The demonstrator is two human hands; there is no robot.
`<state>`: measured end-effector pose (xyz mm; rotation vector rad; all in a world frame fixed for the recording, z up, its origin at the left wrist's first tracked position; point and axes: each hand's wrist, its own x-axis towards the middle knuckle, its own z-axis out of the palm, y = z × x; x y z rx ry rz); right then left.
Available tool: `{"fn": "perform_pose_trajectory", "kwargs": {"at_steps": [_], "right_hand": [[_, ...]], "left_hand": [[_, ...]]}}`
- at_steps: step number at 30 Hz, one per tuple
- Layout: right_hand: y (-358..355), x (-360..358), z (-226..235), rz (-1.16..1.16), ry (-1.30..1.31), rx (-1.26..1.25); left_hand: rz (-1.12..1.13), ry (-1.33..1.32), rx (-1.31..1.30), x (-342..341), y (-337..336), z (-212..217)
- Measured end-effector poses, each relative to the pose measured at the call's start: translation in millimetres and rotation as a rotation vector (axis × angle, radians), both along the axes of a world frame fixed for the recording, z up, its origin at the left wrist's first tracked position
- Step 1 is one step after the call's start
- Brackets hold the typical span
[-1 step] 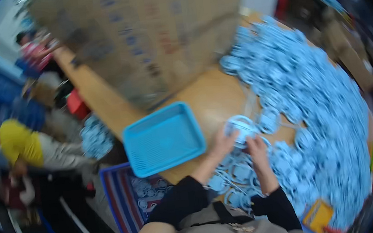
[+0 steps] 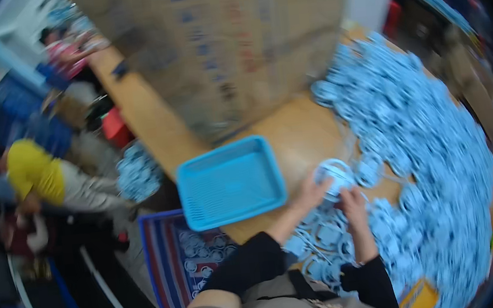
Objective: Sorting and inspecting small light-blue plastic toy components from a large pile on a workbench.
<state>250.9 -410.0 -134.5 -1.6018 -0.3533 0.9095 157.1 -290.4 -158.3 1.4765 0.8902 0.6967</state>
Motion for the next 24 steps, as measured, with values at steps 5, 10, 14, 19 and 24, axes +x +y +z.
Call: {"fn": "perform_pose_trajectory", "kwargs": {"at_steps": [5,10,14,19,24], "right_hand": [[-30.3,117.3,-56.3,-0.024,-0.981,-0.192],[-50.1,149.5,-68.2,0.25,-0.992,-0.331],[-20.6,118.7,-36.7,0.296,-0.739,-0.315],[-19.9,133.3,-71.1,0.272,-0.783,-0.295],[-37.4,137.0,-72.0,0.218,-0.976,-0.411]], "left_hand": [[0.163,-0.173,-0.382,33.6,32.1,0.6],[0.262,-0.049,-0.55,39.7,57.4,-3.5],[0.354,0.05,-0.459,41.3,61.8,-36.3],[0.404,0.059,-0.439,44.3,56.5,-55.3],[0.158,0.368,-0.339,52.2,35.9,-33.8]]}}
